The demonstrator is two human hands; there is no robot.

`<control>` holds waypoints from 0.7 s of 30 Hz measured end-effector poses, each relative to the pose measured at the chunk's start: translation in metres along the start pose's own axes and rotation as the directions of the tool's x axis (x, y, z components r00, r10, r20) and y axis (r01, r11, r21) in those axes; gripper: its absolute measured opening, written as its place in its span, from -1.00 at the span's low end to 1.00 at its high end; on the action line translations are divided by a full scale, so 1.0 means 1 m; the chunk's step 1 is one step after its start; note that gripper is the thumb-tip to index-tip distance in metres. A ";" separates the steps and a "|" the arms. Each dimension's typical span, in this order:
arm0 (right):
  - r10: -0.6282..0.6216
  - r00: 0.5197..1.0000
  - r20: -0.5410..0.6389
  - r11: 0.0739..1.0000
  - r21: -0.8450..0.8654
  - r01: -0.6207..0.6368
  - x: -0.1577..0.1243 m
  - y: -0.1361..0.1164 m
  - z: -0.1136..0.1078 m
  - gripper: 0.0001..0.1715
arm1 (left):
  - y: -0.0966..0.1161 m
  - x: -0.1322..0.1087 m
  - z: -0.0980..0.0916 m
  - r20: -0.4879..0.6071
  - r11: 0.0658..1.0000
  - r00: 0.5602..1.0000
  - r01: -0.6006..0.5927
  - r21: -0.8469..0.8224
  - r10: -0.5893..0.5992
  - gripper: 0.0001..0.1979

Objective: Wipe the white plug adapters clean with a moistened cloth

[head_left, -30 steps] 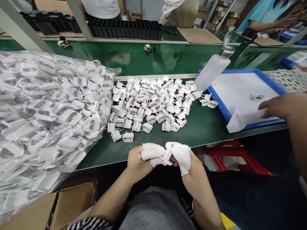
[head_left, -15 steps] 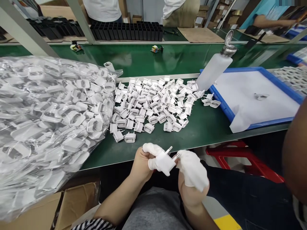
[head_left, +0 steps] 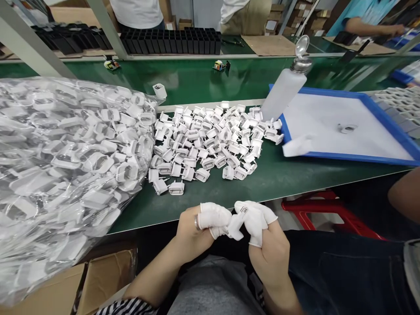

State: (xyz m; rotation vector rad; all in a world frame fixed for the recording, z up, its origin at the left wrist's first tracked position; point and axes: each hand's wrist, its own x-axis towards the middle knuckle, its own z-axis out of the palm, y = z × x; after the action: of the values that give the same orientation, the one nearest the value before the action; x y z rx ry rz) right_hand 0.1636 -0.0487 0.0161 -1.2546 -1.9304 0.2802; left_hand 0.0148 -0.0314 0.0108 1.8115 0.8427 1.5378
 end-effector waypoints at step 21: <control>0.072 0.981 0.182 0.981 -0.188 -0.037 0.017 0.003 0.011 -0.58 | -0.004 0.009 -0.003 0.289 0.786 0.931 -0.347 0.512 0.223 -0.81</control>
State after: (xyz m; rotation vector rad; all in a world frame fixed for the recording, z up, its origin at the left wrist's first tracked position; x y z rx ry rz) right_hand 0.1545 -0.0307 0.0154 -1.4484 -2.1244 0.2615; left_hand 0.0130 -0.0220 0.0131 2.5872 1.0169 1.3106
